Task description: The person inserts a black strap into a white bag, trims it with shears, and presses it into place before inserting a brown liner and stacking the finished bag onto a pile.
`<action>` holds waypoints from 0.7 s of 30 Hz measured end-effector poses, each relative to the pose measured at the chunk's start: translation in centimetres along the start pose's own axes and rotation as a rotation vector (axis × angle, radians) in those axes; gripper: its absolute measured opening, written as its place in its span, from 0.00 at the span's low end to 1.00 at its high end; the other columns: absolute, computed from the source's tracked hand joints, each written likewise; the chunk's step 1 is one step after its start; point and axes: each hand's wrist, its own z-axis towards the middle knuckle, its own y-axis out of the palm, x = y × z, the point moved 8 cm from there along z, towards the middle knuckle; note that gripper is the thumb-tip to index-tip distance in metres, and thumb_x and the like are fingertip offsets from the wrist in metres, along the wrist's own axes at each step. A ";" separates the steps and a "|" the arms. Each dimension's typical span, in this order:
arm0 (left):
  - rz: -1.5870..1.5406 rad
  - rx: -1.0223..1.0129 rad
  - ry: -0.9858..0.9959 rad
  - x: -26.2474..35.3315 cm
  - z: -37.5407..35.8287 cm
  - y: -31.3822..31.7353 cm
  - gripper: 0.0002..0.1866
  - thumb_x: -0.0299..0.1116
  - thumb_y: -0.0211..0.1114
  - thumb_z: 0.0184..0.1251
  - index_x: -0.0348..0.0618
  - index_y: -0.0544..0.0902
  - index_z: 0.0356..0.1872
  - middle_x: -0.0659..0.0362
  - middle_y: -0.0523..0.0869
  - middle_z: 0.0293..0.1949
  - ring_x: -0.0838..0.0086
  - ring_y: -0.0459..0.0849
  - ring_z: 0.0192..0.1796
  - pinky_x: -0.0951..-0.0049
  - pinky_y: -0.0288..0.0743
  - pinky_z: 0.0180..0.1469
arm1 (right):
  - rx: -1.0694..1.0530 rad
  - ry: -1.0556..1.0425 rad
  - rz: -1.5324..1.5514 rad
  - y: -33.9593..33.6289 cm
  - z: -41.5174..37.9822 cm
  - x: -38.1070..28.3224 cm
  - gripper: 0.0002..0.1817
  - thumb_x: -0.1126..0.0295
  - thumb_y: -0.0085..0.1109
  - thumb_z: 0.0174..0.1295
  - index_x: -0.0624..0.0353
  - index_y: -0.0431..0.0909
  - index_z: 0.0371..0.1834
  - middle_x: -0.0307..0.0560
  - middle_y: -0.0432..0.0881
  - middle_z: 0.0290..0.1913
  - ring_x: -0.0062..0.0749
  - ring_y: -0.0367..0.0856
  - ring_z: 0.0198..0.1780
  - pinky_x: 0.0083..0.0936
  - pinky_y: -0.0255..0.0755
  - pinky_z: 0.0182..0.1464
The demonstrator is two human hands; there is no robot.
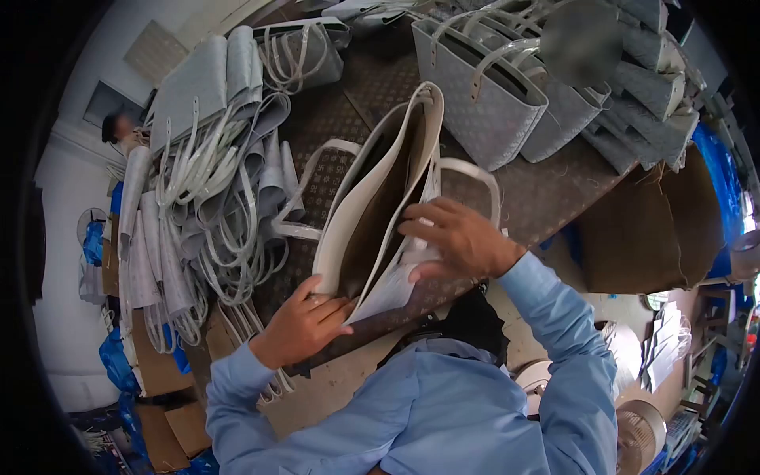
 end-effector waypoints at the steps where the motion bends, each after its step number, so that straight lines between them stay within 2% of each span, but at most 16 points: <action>1: 0.023 -0.056 -0.120 -0.7 -0.6 -0.6 0.14 0.38 0.64 0.57 0.41 0.81 0.42 0.59 0.81 0.38 0.70 0.79 0.43 0.50 0.61 0.63 | 0.001 -0.028 -0.004 0.4 0.0 -0.7 0.34 0.44 0.64 0.49 0.60 0.73 0.52 0.55 0.73 0.52 0.50 0.73 0.50 0.40 0.70 0.52; 2: 0.041 -0.111 -0.243 -1.5 -1.3 -1.0 0.16 0.36 0.63 0.57 0.43 0.80 0.45 0.60 0.81 0.42 0.71 0.79 0.47 0.43 0.56 0.66 | -0.001 -0.054 -0.007 1.1 0.1 -1.5 0.34 0.45 0.64 0.50 0.60 0.72 0.52 0.55 0.72 0.53 0.49 0.73 0.50 0.38 0.70 0.51; 4: 0.086 -0.239 -0.442 -3.4 -4.1 -0.5 0.14 0.30 0.63 0.56 0.46 0.81 0.45 0.61 0.81 0.48 0.71 0.76 0.56 0.35 0.50 0.65 | 0.014 -0.038 0.082 2.6 0.1 -3.0 0.34 0.47 0.63 0.51 0.61 0.71 0.53 0.58 0.69 0.56 0.48 0.72 0.50 0.38 0.69 0.53; 5: 0.098 -0.250 -0.517 -4.5 -4.8 -1.0 0.14 0.26 0.63 0.54 0.44 0.81 0.43 0.60 0.80 0.50 0.68 0.75 0.59 0.34 0.49 0.65 | 0.037 -0.059 0.121 3.4 0.2 -3.4 0.33 0.49 0.63 0.51 0.62 0.71 0.53 0.59 0.68 0.57 0.48 0.72 0.50 0.37 0.68 0.54; 7: 0.105 -0.300 -0.688 -6.1 -5.1 -2.2 0.13 0.23 0.62 0.54 0.42 0.81 0.43 0.57 0.80 0.51 0.65 0.77 0.57 0.34 0.49 0.65 | 0.063 -0.100 0.193 4.1 0.6 -3.9 0.30 0.55 0.63 0.52 0.64 0.71 0.53 0.60 0.67 0.59 0.48 0.72 0.51 0.37 0.67 0.56; 8: 0.118 -0.296 -0.757 -6.7 -4.8 -3.0 0.13 0.25 0.62 0.57 0.39 0.81 0.46 0.54 0.81 0.51 0.59 0.78 0.54 0.39 0.55 0.64 | 0.074 -0.127 0.213 4.1 0.9 -3.8 0.28 0.58 0.62 0.53 0.64 0.70 0.53 0.60 0.67 0.60 0.47 0.71 0.52 0.37 0.67 0.57; 9: 0.119 -0.301 -0.778 -6.9 -2.8 -3.6 0.13 0.25 0.62 0.57 0.39 0.81 0.46 0.54 0.81 0.51 0.59 0.78 0.54 0.39 0.55 0.64 | 0.129 -0.156 0.235 3.8 1.2 -3.5 0.24 0.61 0.62 0.53 0.64 0.72 0.50 0.60 0.67 0.60 0.48 0.75 0.48 0.36 0.70 0.54; 11: -0.130 0.075 -0.830 -7.9 2.8 -6.1 0.19 0.31 0.63 0.59 0.38 0.78 0.52 0.48 0.79 0.52 0.54 0.77 0.55 0.54 0.64 0.61 | 0.081 -0.190 0.323 2.9 0.5 -2.7 0.23 0.63 0.62 0.55 0.64 0.73 0.50 0.59 0.69 0.59 0.47 0.77 0.46 0.37 0.72 0.50; 13: -0.241 0.254 -0.684 -7.0 10.7 -5.7 0.27 0.36 0.67 0.57 0.37 0.74 0.57 0.46 0.79 0.52 0.51 0.78 0.53 0.61 0.70 0.55 | 0.034 -0.214 0.407 1.4 -0.3 -1.8 0.21 0.64 0.63 0.56 0.64 0.74 0.50 0.57 0.71 0.58 0.45 0.79 0.43 0.37 0.75 0.46; 15: -0.185 0.250 -0.571 -5.8 17.5 -3.8 0.30 0.39 0.69 0.55 0.35 0.71 0.57 0.45 0.79 0.50 0.52 0.79 0.51 0.60 0.70 0.53 | 0.025 -0.281 0.637 -2.0 -2.2 -0.3 0.16 0.66 0.63 0.57 0.61 0.78 0.46 0.52 0.80 0.48 0.40 0.82 0.39 0.33 0.76 0.40; 16: -0.196 0.249 -0.590 -6.4 19.2 -2.6 0.30 0.39 0.69 0.55 0.35 0.71 0.57 0.45 0.79 0.50 0.52 0.79 0.51 0.60 0.70 0.53 | 0.074 -0.211 0.715 -4.4 -2.8 1.8 0.11 0.68 0.63 0.57 0.61 0.80 0.41 0.49 0.83 0.40 0.39 0.82 0.39 0.33 0.77 0.40; 18: -0.141 0.215 -0.584 -7.8 21.5 0.0 0.29 0.42 0.69 0.55 0.36 0.70 0.53 0.46 0.81 0.44 0.54 0.81 0.45 0.62 0.75 0.44 | 0.142 0.048 0.727 -5.9 -4.7 7.9 0.09 0.70 0.64 0.56 0.61 0.81 0.39 0.49 0.83 0.39 0.40 0.83 0.38 0.32 0.76 0.42; 19: -0.344 0.249 -0.664 -9.0 21.4 0.6 0.23 0.39 0.66 0.58 0.37 0.71 0.49 0.46 0.82 0.41 0.53 0.82 0.41 0.60 0.75 0.41 | 0.175 0.198 0.651 -6.0 -5.8 11.0 0.11 0.70 0.65 0.55 0.62 0.80 0.41 0.51 0.82 0.42 0.42 0.82 0.41 0.33 0.75 0.44; 20: -0.335 0.234 -0.682 -9.5 21.3 0.6 0.23 0.39 0.66 0.58 0.37 0.71 0.49 0.46 0.82 0.41 0.53 0.82 0.41 0.60 0.75 0.41 | 0.217 0.348 0.576 -6.0 -6.0 13.5 0.14 0.71 0.65 0.55 0.62 0.79 0.43 0.53 0.81 0.45 0.43 0.82 0.45 0.33 0.74 0.47; 21: -0.412 0.201 -0.702 -10.0 21.1 0.9 0.21 0.37 0.65 0.59 0.37 0.71 0.49 0.46 0.82 0.39 0.52 0.82 0.40 0.60 0.74 0.41 | 0.221 0.348 0.604 -5.5 -5.4 14.4 0.14 0.71 0.65 0.55 0.62 0.79 0.43 0.53 0.81 0.45 0.43 0.82 0.45 0.33 0.74 0.47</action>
